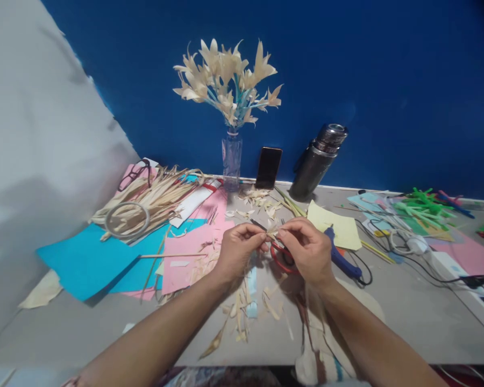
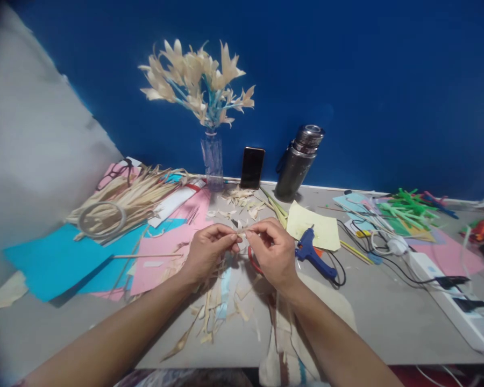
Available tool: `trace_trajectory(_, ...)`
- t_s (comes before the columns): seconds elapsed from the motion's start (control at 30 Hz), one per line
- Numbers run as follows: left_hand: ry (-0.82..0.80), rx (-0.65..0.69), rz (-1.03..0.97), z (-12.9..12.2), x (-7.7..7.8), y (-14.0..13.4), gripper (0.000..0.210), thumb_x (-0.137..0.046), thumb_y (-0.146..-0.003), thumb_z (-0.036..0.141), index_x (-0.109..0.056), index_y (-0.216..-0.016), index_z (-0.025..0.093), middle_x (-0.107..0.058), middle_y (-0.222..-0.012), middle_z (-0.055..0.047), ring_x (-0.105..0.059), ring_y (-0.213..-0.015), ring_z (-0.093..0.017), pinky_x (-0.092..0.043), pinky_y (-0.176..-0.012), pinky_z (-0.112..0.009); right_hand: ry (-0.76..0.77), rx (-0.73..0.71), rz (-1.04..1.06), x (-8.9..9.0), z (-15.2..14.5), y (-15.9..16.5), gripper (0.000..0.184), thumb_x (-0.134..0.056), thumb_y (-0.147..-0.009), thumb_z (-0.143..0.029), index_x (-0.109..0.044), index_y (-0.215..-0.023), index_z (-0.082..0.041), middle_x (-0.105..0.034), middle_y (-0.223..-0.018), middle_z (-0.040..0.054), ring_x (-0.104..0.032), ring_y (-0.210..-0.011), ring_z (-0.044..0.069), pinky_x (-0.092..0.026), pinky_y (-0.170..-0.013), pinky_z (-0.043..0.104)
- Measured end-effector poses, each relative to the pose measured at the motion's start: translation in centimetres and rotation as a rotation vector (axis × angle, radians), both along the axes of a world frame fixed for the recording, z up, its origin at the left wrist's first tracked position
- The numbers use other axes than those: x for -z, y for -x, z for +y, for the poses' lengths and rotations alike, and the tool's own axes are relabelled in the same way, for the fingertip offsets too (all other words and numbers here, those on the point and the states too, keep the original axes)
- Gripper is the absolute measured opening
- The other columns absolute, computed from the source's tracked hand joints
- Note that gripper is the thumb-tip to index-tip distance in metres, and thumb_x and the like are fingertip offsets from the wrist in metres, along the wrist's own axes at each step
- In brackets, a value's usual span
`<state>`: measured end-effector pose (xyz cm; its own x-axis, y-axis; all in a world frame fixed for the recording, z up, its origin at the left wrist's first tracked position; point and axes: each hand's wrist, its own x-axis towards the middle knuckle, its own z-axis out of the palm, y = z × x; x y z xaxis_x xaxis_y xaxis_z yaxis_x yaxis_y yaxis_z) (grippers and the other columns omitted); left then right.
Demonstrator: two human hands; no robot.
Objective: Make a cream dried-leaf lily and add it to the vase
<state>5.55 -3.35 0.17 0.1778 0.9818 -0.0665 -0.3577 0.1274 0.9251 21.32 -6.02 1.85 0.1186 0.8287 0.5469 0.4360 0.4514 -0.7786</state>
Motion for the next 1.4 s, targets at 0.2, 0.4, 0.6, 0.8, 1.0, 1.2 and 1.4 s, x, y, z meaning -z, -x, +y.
trace_trajectory(0.2, 0.176, 0.043, -0.255, 0.5, 0.7, 0.0, 0.024, -0.085, -0.059, 0.017, -0.065, -0.070, 0.012, -0.069, -0.066, -0.004, -0.064, -0.057, -0.012, -0.052, -0.060, -0.023, -0.021, 0.029, -0.006, -0.2, -0.2, 0.1, 0.007, -0.065, -0.088, -0.023, -0.067, -0.082, -0.020, -0.064, -0.081, 0.0033, -0.061, -0.076, 0.018, -0.049, -0.067, 0.031)
trace_trajectory(0.4, 0.256, 0.057, -0.376, 0.8, 1.1, 0.0, 0.028, -0.083, -0.061, 0.009, -0.069, -0.084, 0.011, -0.070, -0.072, -0.005, -0.064, -0.058, -0.010, -0.051, -0.058, -0.019, -0.073, 0.033, -0.089, -0.6, -0.6, 0.6, 0.007, -0.064, -0.089, -0.019, -0.067, -0.082, -0.020, -0.062, -0.082, 0.0029, -0.059, -0.071, 0.016, -0.046, -0.062, 0.029)
trace_trajectory(0.6, 0.332, 0.101, -0.420, 0.8, 1.0, 0.1, 0.023, -0.080, -0.063, 0.004, -0.069, -0.082, 0.009, -0.068, -0.066, -0.006, -0.063, -0.057, -0.011, -0.052, -0.057, -0.020, -0.084, -0.005, -0.080, 0.0, -0.2, 0.2, 0.007, -0.064, -0.088, -0.016, -0.067, -0.083, -0.020, -0.062, -0.083, 0.0025, -0.058, -0.071, 0.015, -0.045, -0.060, 0.028)
trace_trajectory(0.8, 0.361, 0.123, -0.464, 0.8, 1.0, 0.3, 0.019, -0.077, -0.063, 0.001, -0.067, -0.076, 0.010, -0.065, -0.061, -0.004, -0.061, -0.054, -0.011, -0.052, -0.055, -0.020, -0.100, -0.020, -0.062, 0.1, 0.0, 0.0, 0.008, -0.065, -0.087, -0.014, -0.067, -0.083, -0.020, -0.062, -0.084, 0.0028, -0.060, -0.075, 0.016, -0.046, -0.062, 0.028)
trace_trajectory(1.0, 0.400, 0.083, -0.492, 0.8, 1.4, 0.2, 0.020, -0.073, -0.064, -0.003, -0.063, -0.075, 0.011, -0.067, -0.066, -0.006, -0.059, -0.054, -0.010, -0.050, -0.054, -0.019, -0.261, -0.023, -0.175, -0.5, -0.9, 0.7, 0.010, -0.065, -0.087, -0.011, -0.070, -0.088, -0.019, -0.062, -0.087, 0.0049, -0.060, -0.078, 0.017, -0.049, -0.065, 0.030)
trace_trajectory(1.2, 0.367, 0.140, -0.547, 0.8, 2.1, 0.0, 0.016, -0.074, -0.068, 0.000, -0.063, -0.075, 0.010, -0.067, -0.069, -0.005, -0.063, -0.061, -0.012, -0.053, -0.059, -0.022, -0.365, 0.014, -0.359, 0.5, -1.0, 1.2, 0.016, -0.067, -0.082, -0.007, -0.074, -0.091, -0.019, -0.059, -0.098, 0.0097, -0.058, -0.087, 0.021, -0.050, -0.069, 0.035)
trace_trajectory(1.4, 0.368, 0.210, -0.570, 0.3, 2.1, -0.4, 0.013, -0.074, -0.072, 0.000, -0.067, -0.078, 0.008, -0.067, -0.069, -0.005, -0.064, -0.062, -0.011, -0.054, -0.061, -0.020, -0.346, 0.084, -0.352, 1.2, 0.0, 0.9, 0.012, -0.068, -0.084, -0.009, -0.074, -0.090, -0.019, -0.059, -0.100, 0.0098, -0.060, -0.091, 0.023, -0.052, -0.071, 0.036)
